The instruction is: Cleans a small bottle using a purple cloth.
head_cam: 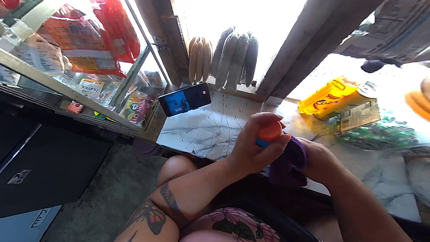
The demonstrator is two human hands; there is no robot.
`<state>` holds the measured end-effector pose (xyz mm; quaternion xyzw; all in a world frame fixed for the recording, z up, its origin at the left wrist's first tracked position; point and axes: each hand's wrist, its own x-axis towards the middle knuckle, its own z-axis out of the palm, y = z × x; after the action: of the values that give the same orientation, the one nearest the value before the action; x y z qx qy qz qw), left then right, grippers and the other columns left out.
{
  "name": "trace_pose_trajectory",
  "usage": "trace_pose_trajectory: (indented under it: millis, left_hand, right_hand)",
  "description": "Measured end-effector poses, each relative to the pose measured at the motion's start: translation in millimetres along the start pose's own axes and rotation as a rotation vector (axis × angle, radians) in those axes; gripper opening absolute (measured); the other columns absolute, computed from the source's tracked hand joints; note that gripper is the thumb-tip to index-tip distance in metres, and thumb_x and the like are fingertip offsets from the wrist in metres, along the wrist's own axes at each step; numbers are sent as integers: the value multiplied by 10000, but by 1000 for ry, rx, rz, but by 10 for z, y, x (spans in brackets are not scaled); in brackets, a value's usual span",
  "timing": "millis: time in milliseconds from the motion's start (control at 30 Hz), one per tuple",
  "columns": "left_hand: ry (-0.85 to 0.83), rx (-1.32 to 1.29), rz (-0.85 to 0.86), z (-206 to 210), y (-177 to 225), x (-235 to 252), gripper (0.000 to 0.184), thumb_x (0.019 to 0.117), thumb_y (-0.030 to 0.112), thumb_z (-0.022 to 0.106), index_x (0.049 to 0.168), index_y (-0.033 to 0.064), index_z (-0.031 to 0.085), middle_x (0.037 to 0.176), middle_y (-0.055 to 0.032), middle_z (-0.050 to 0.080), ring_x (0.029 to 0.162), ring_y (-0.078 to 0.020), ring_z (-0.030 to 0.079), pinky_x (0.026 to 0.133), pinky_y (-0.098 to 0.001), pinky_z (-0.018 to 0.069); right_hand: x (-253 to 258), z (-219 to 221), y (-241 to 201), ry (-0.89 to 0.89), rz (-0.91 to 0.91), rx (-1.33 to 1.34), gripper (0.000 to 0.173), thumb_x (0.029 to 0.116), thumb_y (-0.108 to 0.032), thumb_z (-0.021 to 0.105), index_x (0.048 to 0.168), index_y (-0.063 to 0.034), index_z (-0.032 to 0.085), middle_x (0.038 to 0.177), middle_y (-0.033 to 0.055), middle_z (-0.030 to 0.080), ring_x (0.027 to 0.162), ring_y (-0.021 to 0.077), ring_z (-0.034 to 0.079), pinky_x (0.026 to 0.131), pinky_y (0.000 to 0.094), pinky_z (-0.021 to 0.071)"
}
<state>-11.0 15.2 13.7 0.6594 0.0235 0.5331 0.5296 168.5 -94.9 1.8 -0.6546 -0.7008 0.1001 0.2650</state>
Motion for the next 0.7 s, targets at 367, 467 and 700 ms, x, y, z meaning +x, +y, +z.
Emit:
trace_pose_trajectory:
  millis: [367,467,700]
  left_hand:
    - [-2,-21,-2,3,-3,-10,374,929,35,616,1273,20,468,1066,-116,633,948,-125,650,837,-300,568]
    - [-3,-21,0,5,-5,-8,371,925,32,620,1266,10,474,1068,-124,634,949,-129,652,843,-303,569]
    - [-11,-8,4,15,-3,-9,373,912,26,632,1254,-1,486,1071,-131,632,962,-136,651,849,-308,570]
  right_hand:
    - [25,-55,15,-166,160,33,486,854,-316,694,1192,31,661,1098,234,699,1007,419,685,836,656,510]
    - [33,-45,-8,-206,200,13,575,829,-345,739,1240,41,627,1143,258,679,1038,449,670,849,685,497]
    - [64,19,-84,-253,246,-44,709,776,-329,835,1314,47,567,1232,272,640,1073,468,658,863,676,503]
